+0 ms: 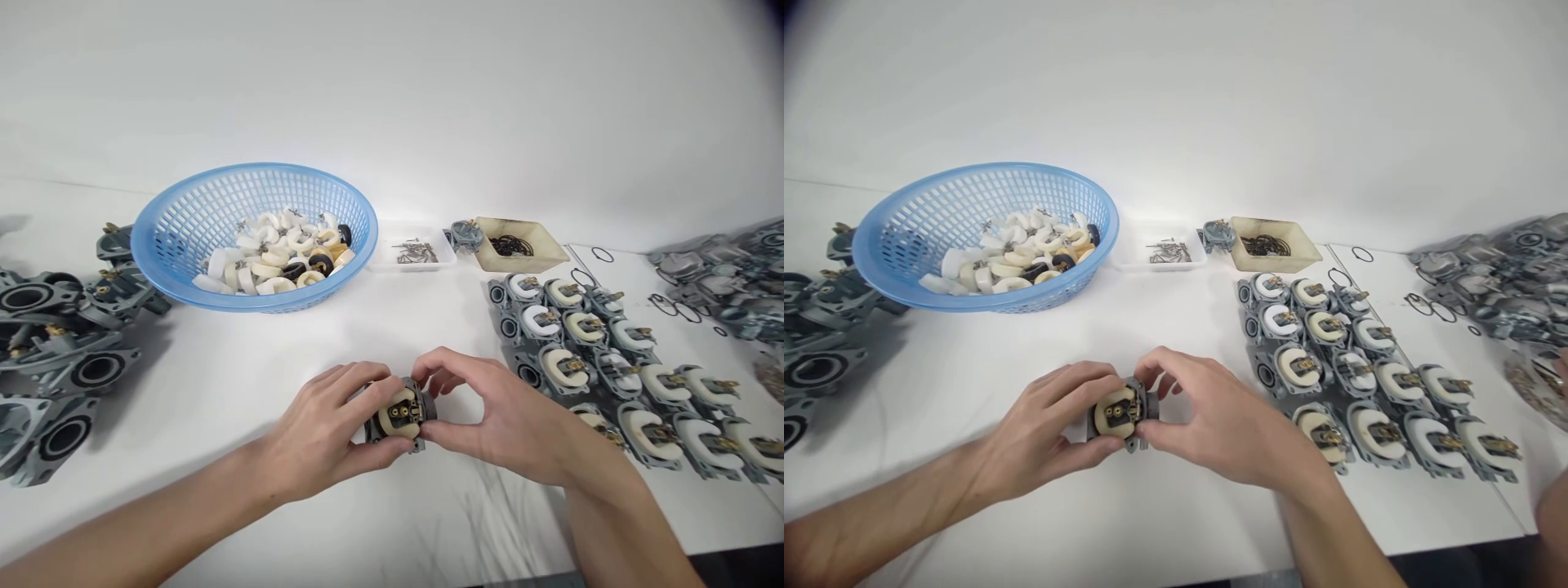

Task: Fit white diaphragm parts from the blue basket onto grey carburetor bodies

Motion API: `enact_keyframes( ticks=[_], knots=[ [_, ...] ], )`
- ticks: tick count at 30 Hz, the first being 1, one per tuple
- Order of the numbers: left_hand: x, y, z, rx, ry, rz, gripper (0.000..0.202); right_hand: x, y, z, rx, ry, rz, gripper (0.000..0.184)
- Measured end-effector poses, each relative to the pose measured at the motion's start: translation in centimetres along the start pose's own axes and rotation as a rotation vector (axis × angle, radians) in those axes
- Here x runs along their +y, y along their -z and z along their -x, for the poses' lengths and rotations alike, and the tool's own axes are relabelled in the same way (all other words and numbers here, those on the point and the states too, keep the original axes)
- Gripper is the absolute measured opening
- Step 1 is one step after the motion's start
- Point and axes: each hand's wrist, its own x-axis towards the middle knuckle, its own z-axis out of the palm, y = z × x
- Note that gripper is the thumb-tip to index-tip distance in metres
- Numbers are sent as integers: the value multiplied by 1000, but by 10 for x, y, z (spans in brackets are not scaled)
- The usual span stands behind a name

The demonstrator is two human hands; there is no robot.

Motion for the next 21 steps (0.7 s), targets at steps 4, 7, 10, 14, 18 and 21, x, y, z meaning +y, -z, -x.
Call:
enact_keyframes(
  ticks=[4,7,10,14,18,21],
  knots=[
    [0,0,1,-15,1,11,37,-1,0,-1,15,24,-9,29],
    [0,0,0,-10,-6,13,37,-2,0,-2,23,47,-18,26],
    [1,1,-1,-7,-5,20,36,-3,0,-2,30,66,-7,20],
    [1,2,-1,-1,-6,17,36,-3,0,-2,33,75,-2,18],
    [0,1,0,12,-8,-1,37,-1,-2,-1,34,81,3,24],
    [-1,0,0,21,-15,-9,38,0,-2,0,31,83,-2,22]
  ],
)
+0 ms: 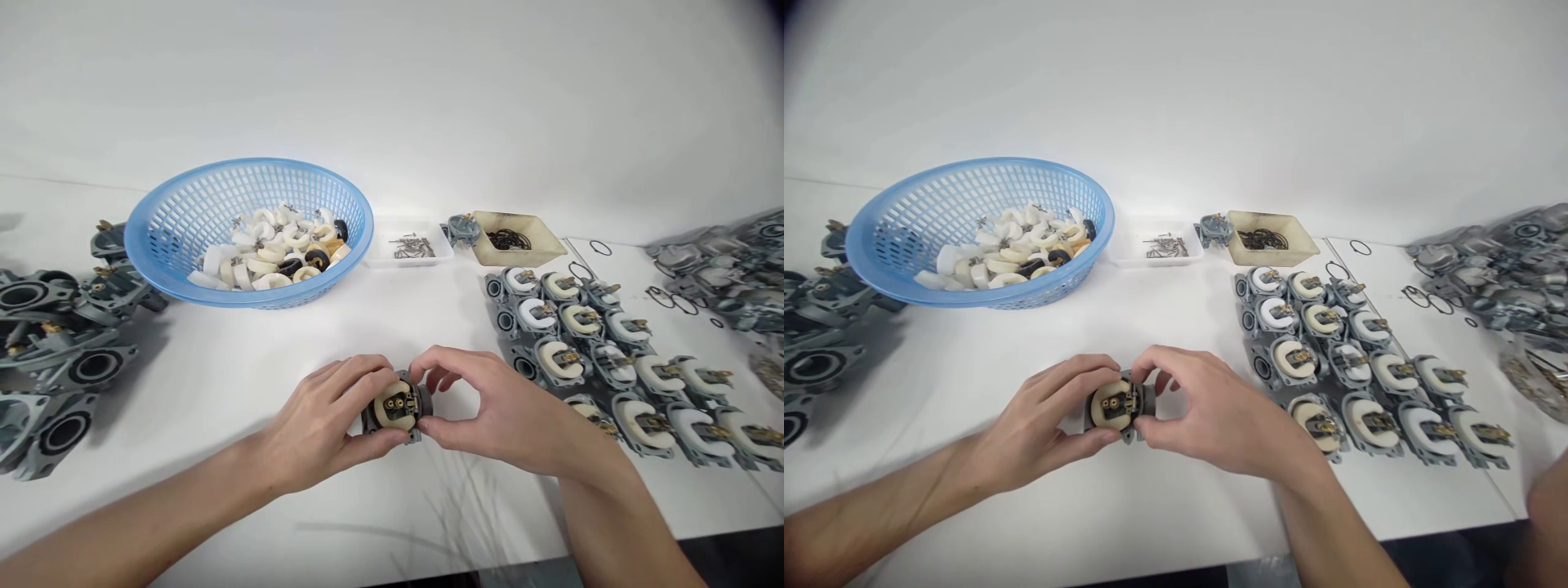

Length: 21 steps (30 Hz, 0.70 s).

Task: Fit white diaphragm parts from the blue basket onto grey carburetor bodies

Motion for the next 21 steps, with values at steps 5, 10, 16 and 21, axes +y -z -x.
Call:
enact_keyframes(
  ticks=[5,10,16,21],
  knots=[
    [1,-1,2,-16,-2,-20,39,0,0,2,-31,-43,-33,23],
    [1,-2,1,-19,-1,-31,37,0,-1,1,-36,-36,-82,19],
    [-1,-1,-1,-37,5,9,37,-3,-3,0,-14,-22,-56,19],
    [-1,0,0,-33,0,12,36,-4,-3,0,2,-19,-33,18]
  ],
)
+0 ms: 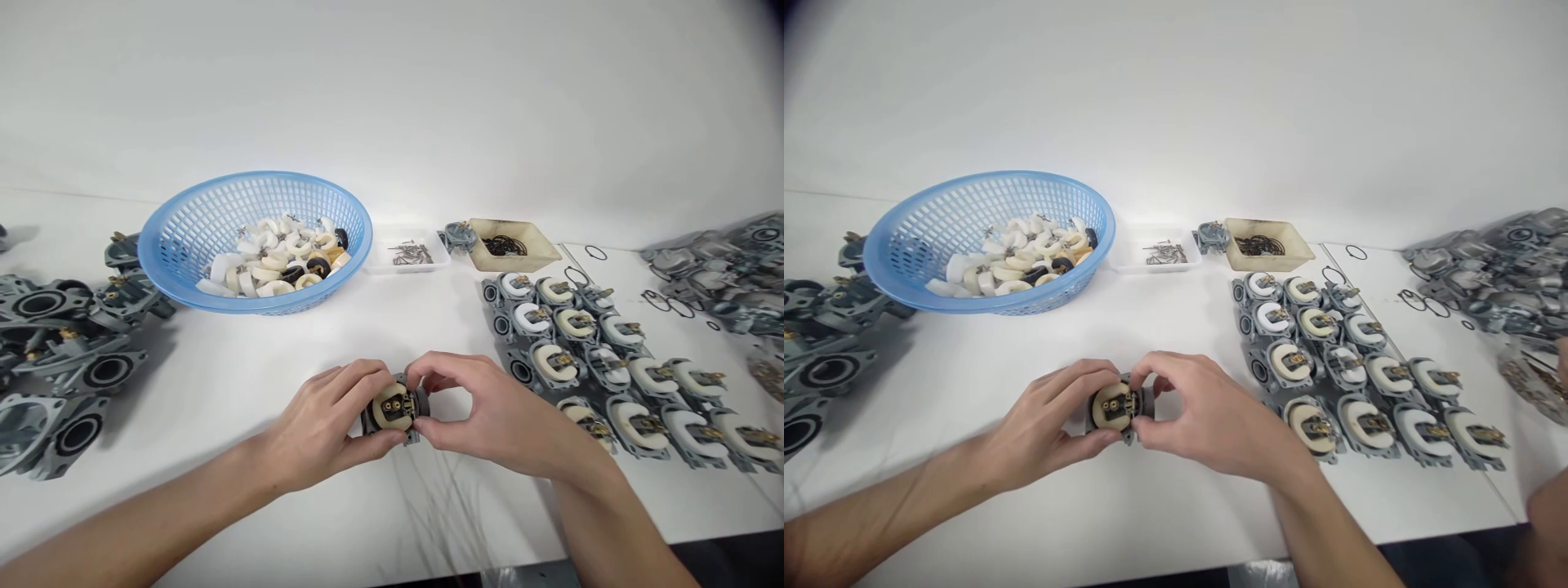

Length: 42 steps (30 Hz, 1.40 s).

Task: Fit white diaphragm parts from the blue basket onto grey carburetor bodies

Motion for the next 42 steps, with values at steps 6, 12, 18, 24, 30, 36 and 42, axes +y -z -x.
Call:
enact_keyframes(
  ticks=[6,12,18,24,30,36,42],
  knots=[
    [1,0,0,3,-1,4,34,1,0,-1,-3,20,-13,18],
    [0,0,1,-17,19,35,35,-1,0,2,-11,-6,44,26],
    [-1,1,3,-38,91,82,41,-9,-2,6,-41,34,191,65],
    [-10,2,8,68,207,221,28,-15,-11,-3,5,191,461,66],
    [-16,3,8,130,263,264,31,-28,-7,-12,-107,255,835,47],
    [-15,2,9,84,327,228,35,-20,77,34,30,118,762,47],
    [-16,2,12,14,287,158,32,50,219,99,401,-339,777,56]
  ],
)
